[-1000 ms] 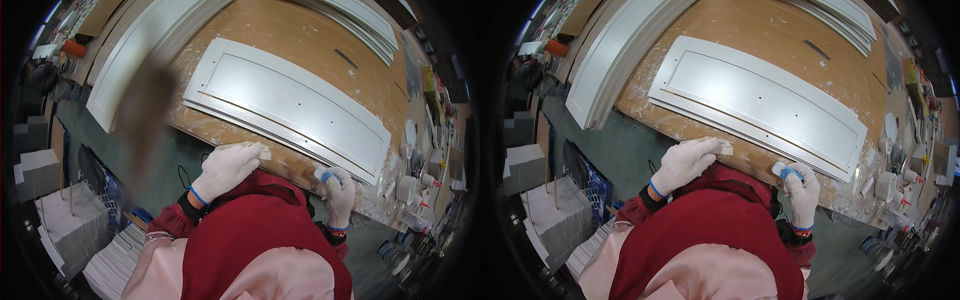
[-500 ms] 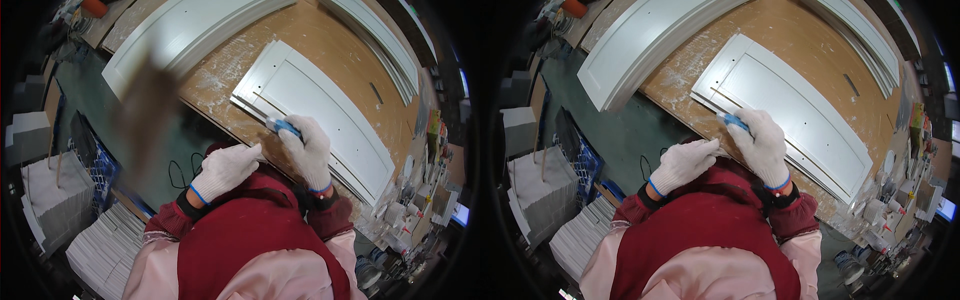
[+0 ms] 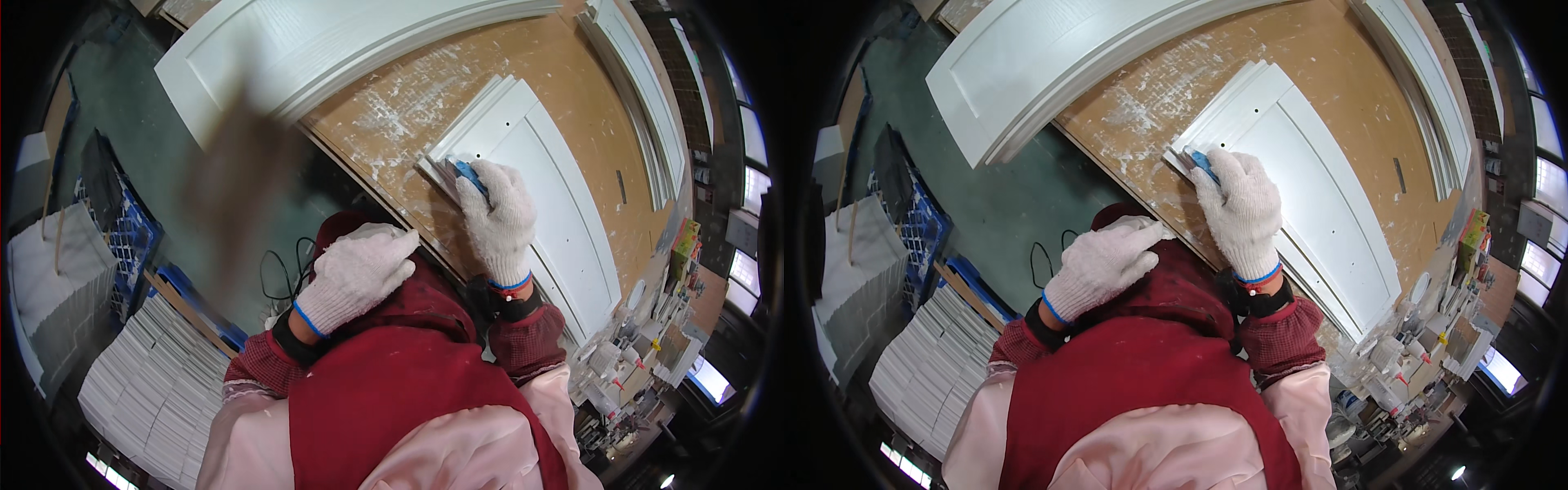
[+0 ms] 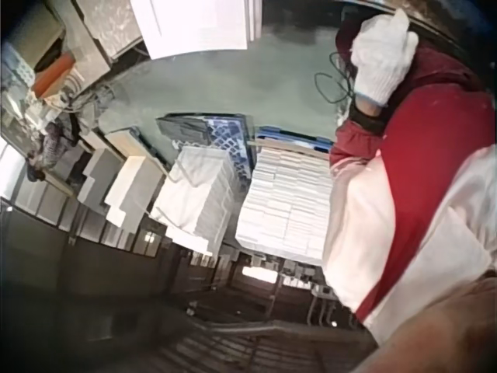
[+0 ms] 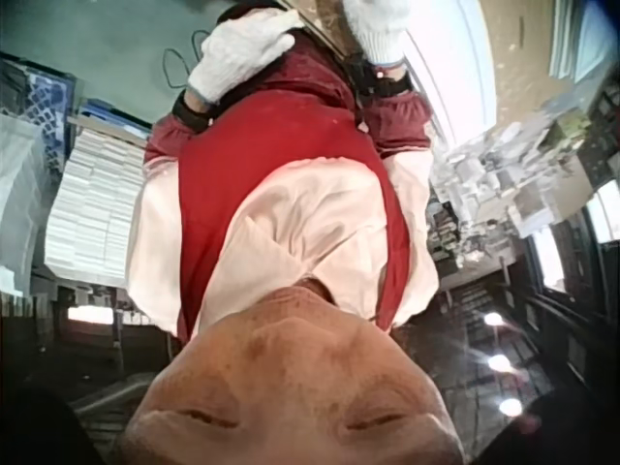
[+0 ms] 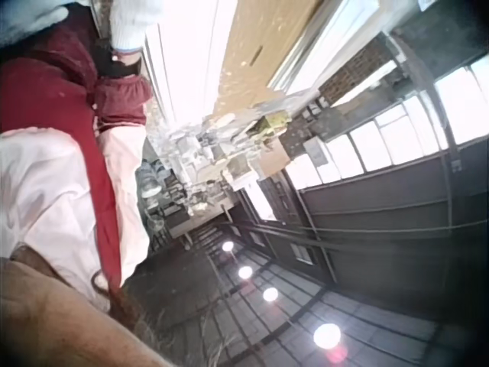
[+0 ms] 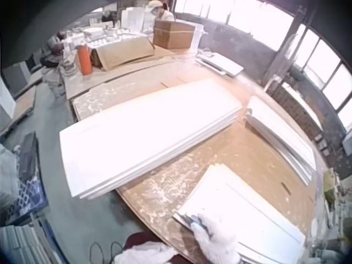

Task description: Cleaning or applying a finish to white-painted wood furniture panels using a sponge applicator and a rag.

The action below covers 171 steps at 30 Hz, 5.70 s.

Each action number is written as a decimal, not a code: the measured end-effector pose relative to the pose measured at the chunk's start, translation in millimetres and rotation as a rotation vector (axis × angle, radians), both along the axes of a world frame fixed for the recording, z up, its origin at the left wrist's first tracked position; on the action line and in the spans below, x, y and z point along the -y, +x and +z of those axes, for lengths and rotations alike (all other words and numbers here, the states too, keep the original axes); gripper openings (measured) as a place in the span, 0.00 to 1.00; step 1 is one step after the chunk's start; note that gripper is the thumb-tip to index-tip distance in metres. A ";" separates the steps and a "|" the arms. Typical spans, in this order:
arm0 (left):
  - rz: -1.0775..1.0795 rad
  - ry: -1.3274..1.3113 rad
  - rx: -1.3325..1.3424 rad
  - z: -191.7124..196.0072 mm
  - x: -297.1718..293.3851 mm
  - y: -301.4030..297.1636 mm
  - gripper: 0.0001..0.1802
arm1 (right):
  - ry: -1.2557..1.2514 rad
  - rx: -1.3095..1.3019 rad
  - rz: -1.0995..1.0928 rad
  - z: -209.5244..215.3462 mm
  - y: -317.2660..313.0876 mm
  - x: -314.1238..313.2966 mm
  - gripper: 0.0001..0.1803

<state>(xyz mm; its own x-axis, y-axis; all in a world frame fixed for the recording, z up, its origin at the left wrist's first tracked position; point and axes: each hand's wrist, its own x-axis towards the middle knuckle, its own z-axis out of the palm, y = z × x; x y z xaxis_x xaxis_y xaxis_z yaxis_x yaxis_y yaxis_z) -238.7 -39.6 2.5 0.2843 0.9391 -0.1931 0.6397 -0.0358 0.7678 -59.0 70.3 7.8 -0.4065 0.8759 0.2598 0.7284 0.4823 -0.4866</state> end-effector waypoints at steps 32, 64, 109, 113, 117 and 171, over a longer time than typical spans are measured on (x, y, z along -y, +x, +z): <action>-0.128 -0.175 -0.063 -3.6 -18.3 -8.1 0.17 | -0.136 -0.024 -0.154 21.9 36.3 36.2 0.13; -0.246 -0.106 -0.140 -3.9 -21.4 -7.4 0.18 | -0.072 0.140 -0.188 22.0 29.9 33.2 0.10; -0.316 0.060 -0.131 1.7 -44.9 -1.9 0.18 | -0.117 -0.061 -0.447 10.2 79.2 119.7 0.17; -0.295 0.025 -0.147 -4.6 -58.2 -8.3 0.18 | -0.129 -0.104 -0.650 7.4 88.2 143.6 0.11; -0.460 0.391 -0.155 -29.9 -65.5 -11.6 0.23 | -0.067 -0.117 -0.757 2.1 104.1 165.3 0.11; -0.290 0.272 -0.577 10.3 -104.0 72.9 0.22 | -0.047 -0.480 -0.893 8.8 125.9 136.4 0.10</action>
<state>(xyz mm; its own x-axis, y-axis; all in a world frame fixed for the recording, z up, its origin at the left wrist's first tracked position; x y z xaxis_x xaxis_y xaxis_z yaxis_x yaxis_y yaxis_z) -165.8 64.4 12.7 0.4540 0.8770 -0.1571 0.8777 -0.4100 0.2479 66.8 -66.1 16.6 0.5404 0.8218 0.1806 0.5359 -0.1707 -0.8268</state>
